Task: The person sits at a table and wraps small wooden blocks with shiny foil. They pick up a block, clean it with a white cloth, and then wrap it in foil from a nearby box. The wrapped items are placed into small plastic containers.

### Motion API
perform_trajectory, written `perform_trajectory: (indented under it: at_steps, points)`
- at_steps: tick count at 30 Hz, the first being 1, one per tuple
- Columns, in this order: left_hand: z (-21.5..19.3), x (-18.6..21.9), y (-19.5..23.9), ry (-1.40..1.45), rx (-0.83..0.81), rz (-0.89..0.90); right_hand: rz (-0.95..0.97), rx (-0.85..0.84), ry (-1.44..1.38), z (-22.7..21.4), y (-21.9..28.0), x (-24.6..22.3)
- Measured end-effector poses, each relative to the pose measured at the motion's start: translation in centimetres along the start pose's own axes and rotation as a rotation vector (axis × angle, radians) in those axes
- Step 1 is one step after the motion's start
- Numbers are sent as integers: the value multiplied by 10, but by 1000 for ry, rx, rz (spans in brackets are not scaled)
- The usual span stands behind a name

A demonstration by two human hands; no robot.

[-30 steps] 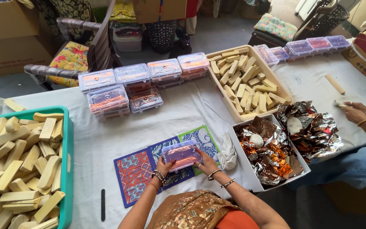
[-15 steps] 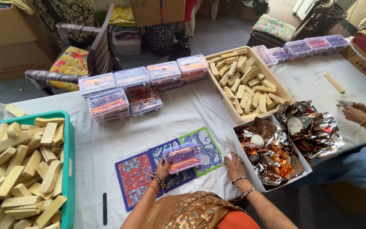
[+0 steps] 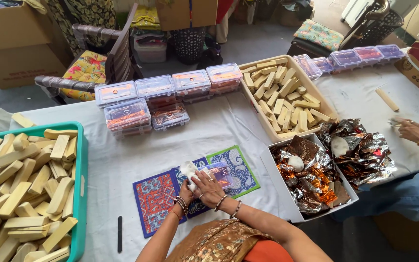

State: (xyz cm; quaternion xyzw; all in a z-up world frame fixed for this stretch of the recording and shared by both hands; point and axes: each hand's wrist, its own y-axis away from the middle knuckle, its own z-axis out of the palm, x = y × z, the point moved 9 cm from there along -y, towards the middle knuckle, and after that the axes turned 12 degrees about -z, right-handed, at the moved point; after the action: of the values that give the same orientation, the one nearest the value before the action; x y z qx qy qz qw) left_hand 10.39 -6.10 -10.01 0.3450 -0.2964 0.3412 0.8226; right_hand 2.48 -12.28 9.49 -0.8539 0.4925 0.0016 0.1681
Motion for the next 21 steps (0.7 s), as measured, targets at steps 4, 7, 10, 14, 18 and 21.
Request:
perform_trajectory:
  at_steps: [4, 7, 10, 14, 18, 21]
  points:
    - [2, -2, 1, -133, 20, -37, 99, -180, 71, 16, 5, 25]
    - [-3, -13, -3, 57, -24, -79, 235, -190, 90, 0, 16, 59]
    - [-4, -12, -2, 5, 10, -94, 387, -276, 92, 1, 35, 98]
    - [-7, -14, 2, -82, 69, -136, 405, -233, 91, 3, 52, 99]
    - [-11, -13, 1, -121, 87, -124, 190, -171, 184, 10, 53, 56]
    - [-12, -11, 1, -142, 83, -116, 106, -195, 97, 2, 59, 30]
